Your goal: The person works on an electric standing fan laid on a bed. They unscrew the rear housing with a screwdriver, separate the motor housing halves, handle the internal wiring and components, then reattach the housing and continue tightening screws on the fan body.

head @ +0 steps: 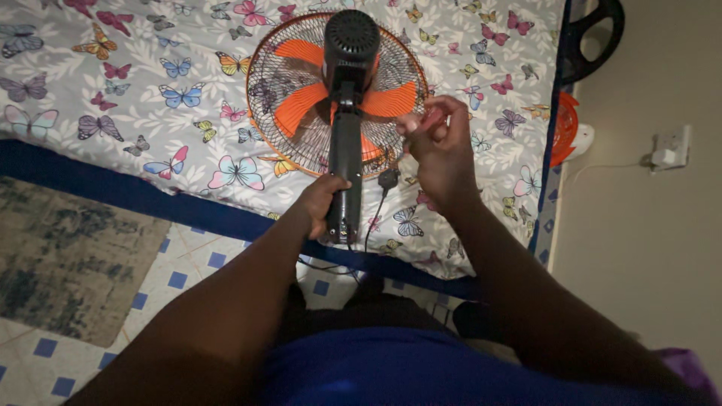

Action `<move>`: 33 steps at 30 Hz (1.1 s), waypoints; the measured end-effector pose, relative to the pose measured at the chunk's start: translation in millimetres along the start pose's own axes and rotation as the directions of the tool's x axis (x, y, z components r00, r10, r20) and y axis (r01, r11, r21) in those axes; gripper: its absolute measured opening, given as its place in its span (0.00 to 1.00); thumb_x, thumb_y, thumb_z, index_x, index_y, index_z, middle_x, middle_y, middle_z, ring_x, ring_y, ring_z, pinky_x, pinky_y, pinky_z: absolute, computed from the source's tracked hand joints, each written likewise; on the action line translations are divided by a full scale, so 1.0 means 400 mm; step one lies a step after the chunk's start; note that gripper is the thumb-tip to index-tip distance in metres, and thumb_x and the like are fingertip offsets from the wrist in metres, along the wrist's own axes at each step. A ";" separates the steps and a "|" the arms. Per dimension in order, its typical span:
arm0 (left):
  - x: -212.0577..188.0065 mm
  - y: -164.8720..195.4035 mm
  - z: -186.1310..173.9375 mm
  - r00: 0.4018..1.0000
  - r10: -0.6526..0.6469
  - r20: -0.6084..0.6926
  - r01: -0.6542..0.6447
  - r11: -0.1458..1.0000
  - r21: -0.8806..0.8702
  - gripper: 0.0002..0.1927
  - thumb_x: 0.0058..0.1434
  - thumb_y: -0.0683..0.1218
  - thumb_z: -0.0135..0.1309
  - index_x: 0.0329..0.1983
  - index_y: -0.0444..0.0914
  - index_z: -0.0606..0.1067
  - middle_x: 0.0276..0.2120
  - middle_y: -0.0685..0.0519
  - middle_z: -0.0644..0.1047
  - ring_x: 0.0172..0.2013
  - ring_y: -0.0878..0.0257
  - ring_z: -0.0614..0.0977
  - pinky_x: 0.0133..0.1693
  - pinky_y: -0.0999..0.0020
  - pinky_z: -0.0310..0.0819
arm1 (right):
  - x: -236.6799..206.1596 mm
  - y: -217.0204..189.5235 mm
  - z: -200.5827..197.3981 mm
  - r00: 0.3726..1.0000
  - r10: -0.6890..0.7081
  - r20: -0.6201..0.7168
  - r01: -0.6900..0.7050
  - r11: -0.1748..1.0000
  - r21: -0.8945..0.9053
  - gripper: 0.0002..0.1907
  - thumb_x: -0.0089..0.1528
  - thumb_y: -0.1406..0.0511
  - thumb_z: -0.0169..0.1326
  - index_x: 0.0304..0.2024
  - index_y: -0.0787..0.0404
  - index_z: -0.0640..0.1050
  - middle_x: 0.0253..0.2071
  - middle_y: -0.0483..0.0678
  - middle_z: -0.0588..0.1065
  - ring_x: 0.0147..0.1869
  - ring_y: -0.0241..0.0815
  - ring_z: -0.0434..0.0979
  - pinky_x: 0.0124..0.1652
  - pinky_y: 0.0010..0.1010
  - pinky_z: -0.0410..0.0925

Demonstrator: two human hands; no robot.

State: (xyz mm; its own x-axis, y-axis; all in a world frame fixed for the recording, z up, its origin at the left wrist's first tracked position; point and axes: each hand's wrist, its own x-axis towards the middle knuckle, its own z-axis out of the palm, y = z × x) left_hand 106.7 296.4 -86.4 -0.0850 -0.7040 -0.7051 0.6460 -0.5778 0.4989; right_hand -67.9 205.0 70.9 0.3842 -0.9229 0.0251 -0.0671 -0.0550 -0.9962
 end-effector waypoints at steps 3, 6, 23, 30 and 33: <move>0.009 -0.005 0.000 0.998 0.026 0.056 -0.024 0.999 -0.032 0.13 0.56 0.49 0.56 0.44 0.44 0.72 0.31 0.51 0.74 0.29 0.55 0.78 0.31 0.50 0.77 | -0.003 0.000 0.017 0.997 -0.069 -0.036 0.072 0.994 0.087 0.14 0.71 0.71 0.49 0.56 0.61 0.61 0.49 0.54 0.77 0.52 0.38 0.80 0.49 0.30 0.74; 0.010 -0.005 0.000 0.999 0.026 0.038 -0.025 0.999 -0.030 0.13 0.55 0.49 0.56 0.44 0.45 0.72 0.32 0.53 0.74 0.30 0.56 0.78 0.31 0.50 0.78 | -0.007 0.015 0.028 0.995 -0.095 -0.027 0.097 0.987 0.129 0.13 0.72 0.71 0.49 0.55 0.61 0.61 0.50 0.54 0.77 0.53 0.39 0.80 0.51 0.32 0.74; -0.015 0.010 0.026 0.992 0.078 0.099 -0.077 0.997 -0.020 0.15 0.57 0.46 0.54 0.47 0.43 0.69 0.30 0.51 0.74 0.27 0.57 0.79 0.29 0.50 0.79 | -0.008 0.060 0.056 0.964 -0.195 0.180 0.212 0.974 -0.082 0.17 0.70 0.76 0.50 0.58 0.62 0.62 0.53 0.54 0.76 0.56 0.38 0.77 0.55 0.30 0.73; -0.008 0.006 0.025 0.996 0.061 0.068 -0.059 0.998 -0.021 0.15 0.57 0.46 0.54 0.47 0.44 0.69 0.30 0.52 0.74 0.26 0.58 0.78 0.28 0.51 0.79 | -0.007 0.070 0.056 0.952 -0.228 0.205 0.231 0.973 0.009 0.18 0.71 0.77 0.50 0.59 0.64 0.61 0.55 0.54 0.76 0.59 0.37 0.77 0.56 0.28 0.73; -0.005 0.002 0.022 0.993 0.075 0.092 -0.072 0.997 -0.035 0.15 0.57 0.46 0.55 0.47 0.43 0.69 0.29 0.51 0.74 0.26 0.57 0.79 0.28 0.50 0.79 | -0.008 0.059 0.054 0.955 -0.228 0.191 0.239 0.970 -0.037 0.24 0.69 0.75 0.54 0.63 0.63 0.60 0.50 0.52 0.77 0.55 0.35 0.79 0.55 0.27 0.74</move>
State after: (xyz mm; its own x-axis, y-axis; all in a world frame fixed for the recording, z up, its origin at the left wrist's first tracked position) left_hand 100.5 293.6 -80.2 -0.1053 -0.7803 -0.6165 0.6765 -0.5105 0.5307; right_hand -50.9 214.7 45.6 0.5581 -0.7958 0.2349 -0.0075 -0.2879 -0.9576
